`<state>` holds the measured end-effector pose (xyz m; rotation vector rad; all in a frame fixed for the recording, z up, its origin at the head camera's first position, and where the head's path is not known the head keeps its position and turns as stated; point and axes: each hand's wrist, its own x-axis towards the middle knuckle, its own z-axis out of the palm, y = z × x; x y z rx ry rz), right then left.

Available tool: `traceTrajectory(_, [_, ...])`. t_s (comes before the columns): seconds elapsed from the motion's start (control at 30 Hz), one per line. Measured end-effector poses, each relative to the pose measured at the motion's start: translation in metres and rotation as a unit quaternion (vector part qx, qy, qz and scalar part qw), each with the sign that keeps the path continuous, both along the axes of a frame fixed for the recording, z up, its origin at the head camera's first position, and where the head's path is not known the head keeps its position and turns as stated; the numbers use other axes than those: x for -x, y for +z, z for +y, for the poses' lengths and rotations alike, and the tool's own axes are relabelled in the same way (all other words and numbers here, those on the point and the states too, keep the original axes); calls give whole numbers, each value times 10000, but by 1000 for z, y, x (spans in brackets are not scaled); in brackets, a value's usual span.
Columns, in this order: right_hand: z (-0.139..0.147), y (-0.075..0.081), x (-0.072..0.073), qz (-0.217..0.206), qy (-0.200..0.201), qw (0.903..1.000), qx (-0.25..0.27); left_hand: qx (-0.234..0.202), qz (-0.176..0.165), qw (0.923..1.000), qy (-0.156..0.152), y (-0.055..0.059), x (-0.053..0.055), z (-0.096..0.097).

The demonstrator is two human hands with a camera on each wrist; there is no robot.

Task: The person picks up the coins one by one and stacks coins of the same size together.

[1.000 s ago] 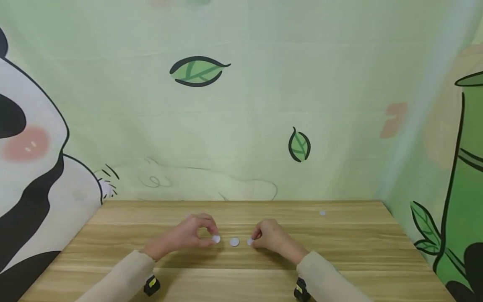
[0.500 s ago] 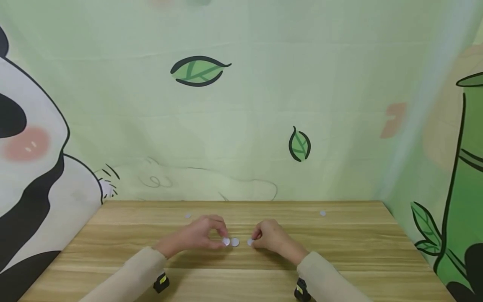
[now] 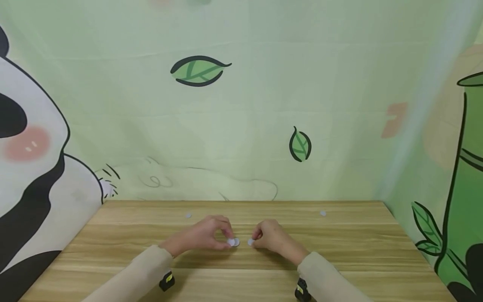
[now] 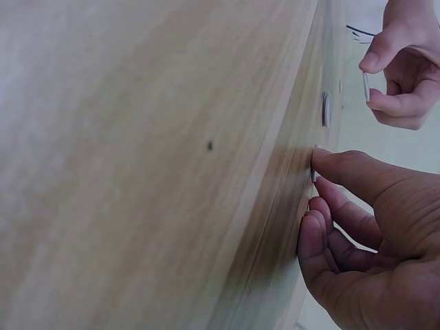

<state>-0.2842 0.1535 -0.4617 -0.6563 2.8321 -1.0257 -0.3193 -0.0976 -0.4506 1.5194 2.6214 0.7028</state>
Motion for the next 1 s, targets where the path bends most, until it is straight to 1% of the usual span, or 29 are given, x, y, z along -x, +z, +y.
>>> traceTrajectory(0.13, [0,0,0,-21,-27,10000,-19,25,-86,10000,8,0,1,5])
traceTrajectory(0.3, [-1,0,2,-65,-29,10000,-51,71,-249,9995,164,0,2,12])
traceTrajectory(0.43, [0,-1,4,-6,21,10000,-95,121,-318,9991,256,0,3,17])
traceTrajectory(0.57, [0,-1,4,-12,29,10000,-94,184,-315,9990,272,0,5,24])
traceTrajectory(0.8, [-2,2,2,-187,-66,9998,16,264,-279,9990,242,2,7,37])
traceTrajectory(0.87, [-3,3,1,-214,-55,9997,39,321,-297,9986,282,1,8,39])
traceTrajectory(1.0, [-3,2,1,-137,-40,9999,16,467,-234,9981,312,-2,12,45])
